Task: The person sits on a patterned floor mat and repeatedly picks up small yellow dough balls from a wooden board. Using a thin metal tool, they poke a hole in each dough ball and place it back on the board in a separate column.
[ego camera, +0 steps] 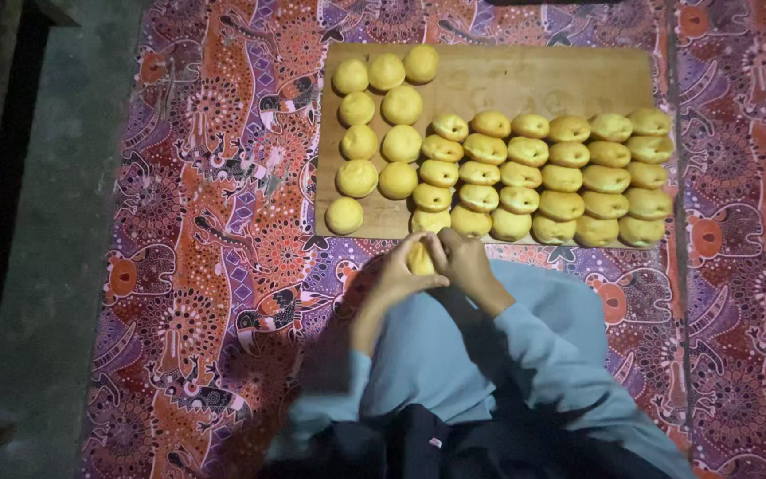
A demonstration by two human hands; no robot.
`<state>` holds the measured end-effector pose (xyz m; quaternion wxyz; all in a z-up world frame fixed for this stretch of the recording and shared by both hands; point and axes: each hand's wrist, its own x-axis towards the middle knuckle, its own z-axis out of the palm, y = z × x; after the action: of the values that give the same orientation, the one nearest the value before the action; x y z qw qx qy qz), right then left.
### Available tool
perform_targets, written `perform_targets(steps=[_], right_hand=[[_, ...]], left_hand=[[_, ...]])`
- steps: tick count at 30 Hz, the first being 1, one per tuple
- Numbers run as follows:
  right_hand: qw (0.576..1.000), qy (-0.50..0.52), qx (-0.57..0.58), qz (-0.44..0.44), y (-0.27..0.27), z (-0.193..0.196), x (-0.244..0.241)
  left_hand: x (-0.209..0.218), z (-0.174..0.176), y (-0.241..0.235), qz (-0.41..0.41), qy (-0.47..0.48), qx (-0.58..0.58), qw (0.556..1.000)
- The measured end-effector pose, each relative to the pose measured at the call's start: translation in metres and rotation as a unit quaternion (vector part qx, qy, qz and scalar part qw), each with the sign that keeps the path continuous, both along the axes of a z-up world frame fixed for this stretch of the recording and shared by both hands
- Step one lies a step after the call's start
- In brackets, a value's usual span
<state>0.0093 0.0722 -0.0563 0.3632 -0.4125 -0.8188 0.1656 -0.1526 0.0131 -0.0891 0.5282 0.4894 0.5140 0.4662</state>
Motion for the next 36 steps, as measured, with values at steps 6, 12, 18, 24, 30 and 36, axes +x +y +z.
perform_targets(steps=[6,12,18,24,30,36], right_hand=[[0.977,0.025,-0.116,-0.176,0.015,0.025,0.045],[0.96,0.066,-0.105,-0.25,0.001,0.019,0.113],[0.886,0.236,-0.211,-0.339,-0.028,0.002,0.185],[0.914,0.176,-0.128,-0.342,-0.042,-0.005,0.206],[0.892,0.252,-0.276,-0.253,-0.054,0.022,0.151],[0.964,0.197,-0.158,-0.086,-0.081,0.079,0.077]], left_hand=[[-0.063,-0.042,0.082,-0.127,0.348,0.108,0.923],[-0.077,-0.106,0.13,-0.133,0.403,0.142,0.894],[-0.073,-0.1,0.178,0.063,0.549,0.031,0.833],[-0.049,-0.1,0.192,0.054,0.434,0.028,0.899],[-0.038,-0.069,0.114,0.215,-0.226,-0.033,0.949],[0.021,0.002,0.022,0.22,-0.55,-0.106,0.799]])
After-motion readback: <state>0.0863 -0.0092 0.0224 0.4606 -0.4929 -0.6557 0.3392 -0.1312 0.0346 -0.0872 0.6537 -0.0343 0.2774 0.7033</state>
